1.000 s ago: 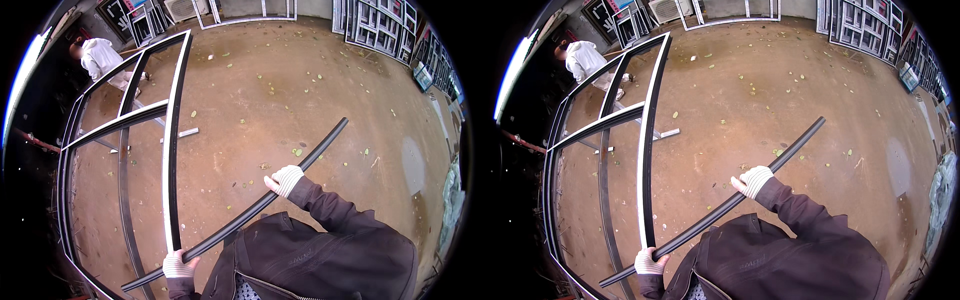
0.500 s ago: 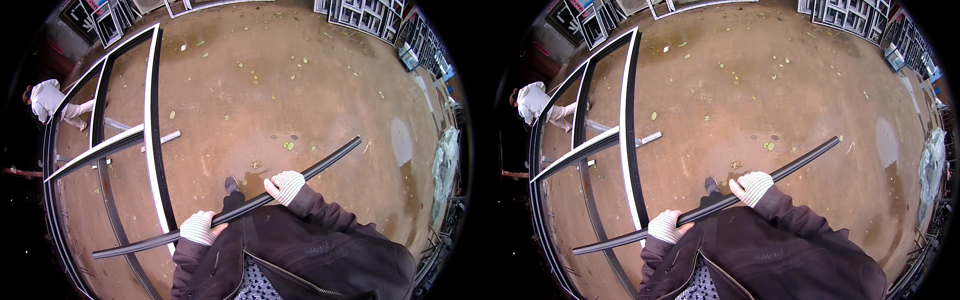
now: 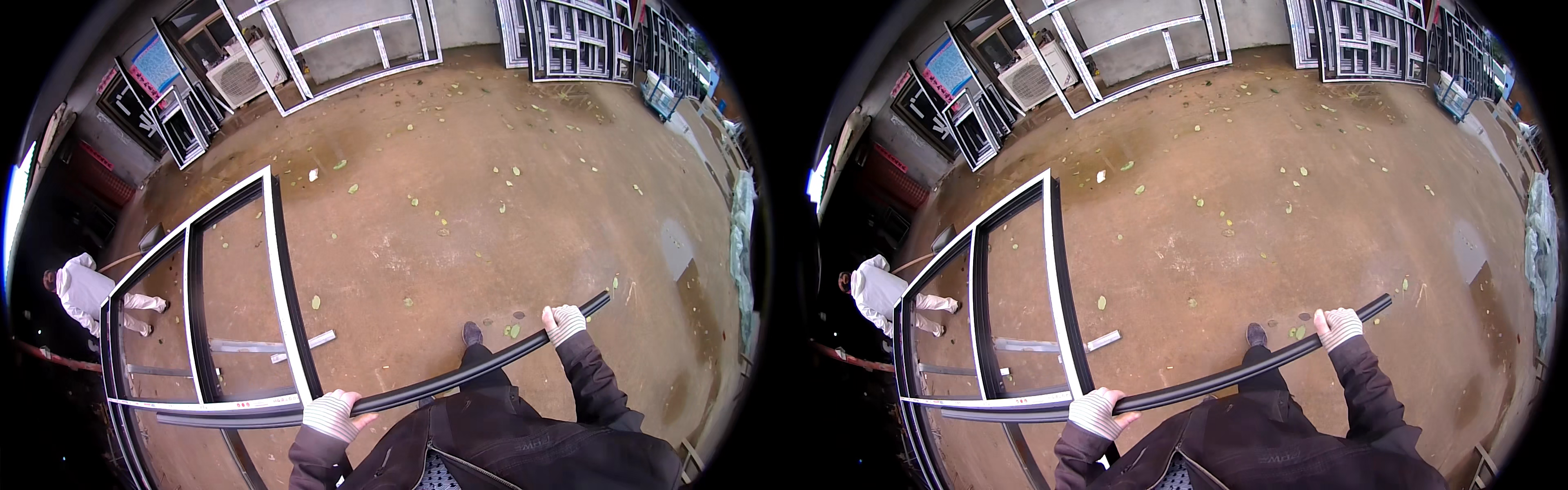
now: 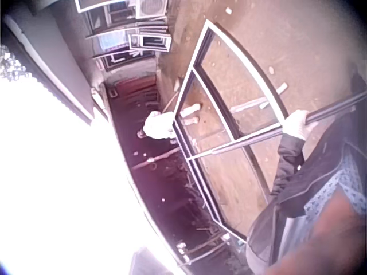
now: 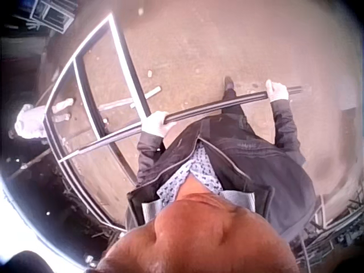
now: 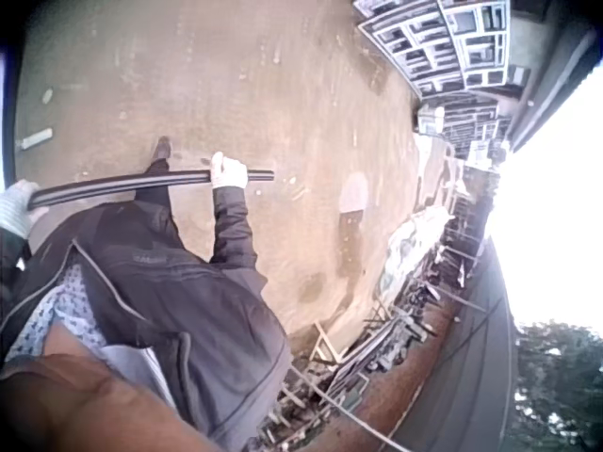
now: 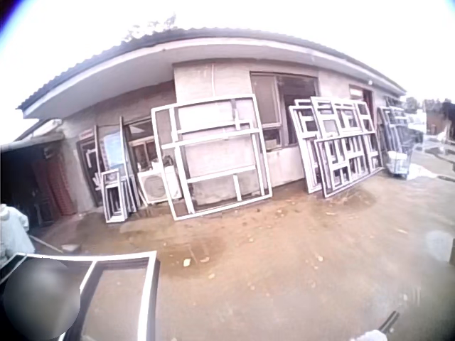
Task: The person uses a miter saw to cut a long black metal frame into shorter pieces. They position the frame, operate the saw, and then carry the cut pieces to a nearby window frame to check fit. The person repeats this process for multiple pieces.
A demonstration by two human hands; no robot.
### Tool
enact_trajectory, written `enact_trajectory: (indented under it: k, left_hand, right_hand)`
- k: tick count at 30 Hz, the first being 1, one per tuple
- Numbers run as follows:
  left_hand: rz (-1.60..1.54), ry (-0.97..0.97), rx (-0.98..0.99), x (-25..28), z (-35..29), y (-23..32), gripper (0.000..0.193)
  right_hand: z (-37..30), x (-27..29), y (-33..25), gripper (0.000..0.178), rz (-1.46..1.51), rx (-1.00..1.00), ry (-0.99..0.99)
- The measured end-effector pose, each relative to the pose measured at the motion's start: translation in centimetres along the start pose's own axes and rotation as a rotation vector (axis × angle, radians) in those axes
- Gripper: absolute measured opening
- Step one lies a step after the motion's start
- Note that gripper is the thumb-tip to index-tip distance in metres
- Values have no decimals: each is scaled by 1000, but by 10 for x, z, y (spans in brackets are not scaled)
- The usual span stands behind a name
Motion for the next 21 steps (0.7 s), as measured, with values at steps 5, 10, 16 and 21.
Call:
enact_trajectory:
  k: [5,10,16,21]
  left_hand:
    - [34,2,66,26,90,-40,53]
    - [36,-104,311,76,176,-70,59]
    - [3,-16,440,143,259,-100,64]
    - [-106,-57,491,166,348,-129,65]
  right_hand:
    - [138,-8,37,55,98,-159,-40]
    - [300,29,-21,62,119,-104,-76]
    - [455,107,-162,62,153,204,-22]
    - [515,104,-277,63,114,386,-85]
Point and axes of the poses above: each hand's wrist, its own z-axis towards the middle knuckle, its own x-axis out of the back of the hand, y = z × x, the point moved 8 cm from there along z, towards the middle knuckle, and after that the axes turned 8 degrees about -x, right-handed, at the moved point
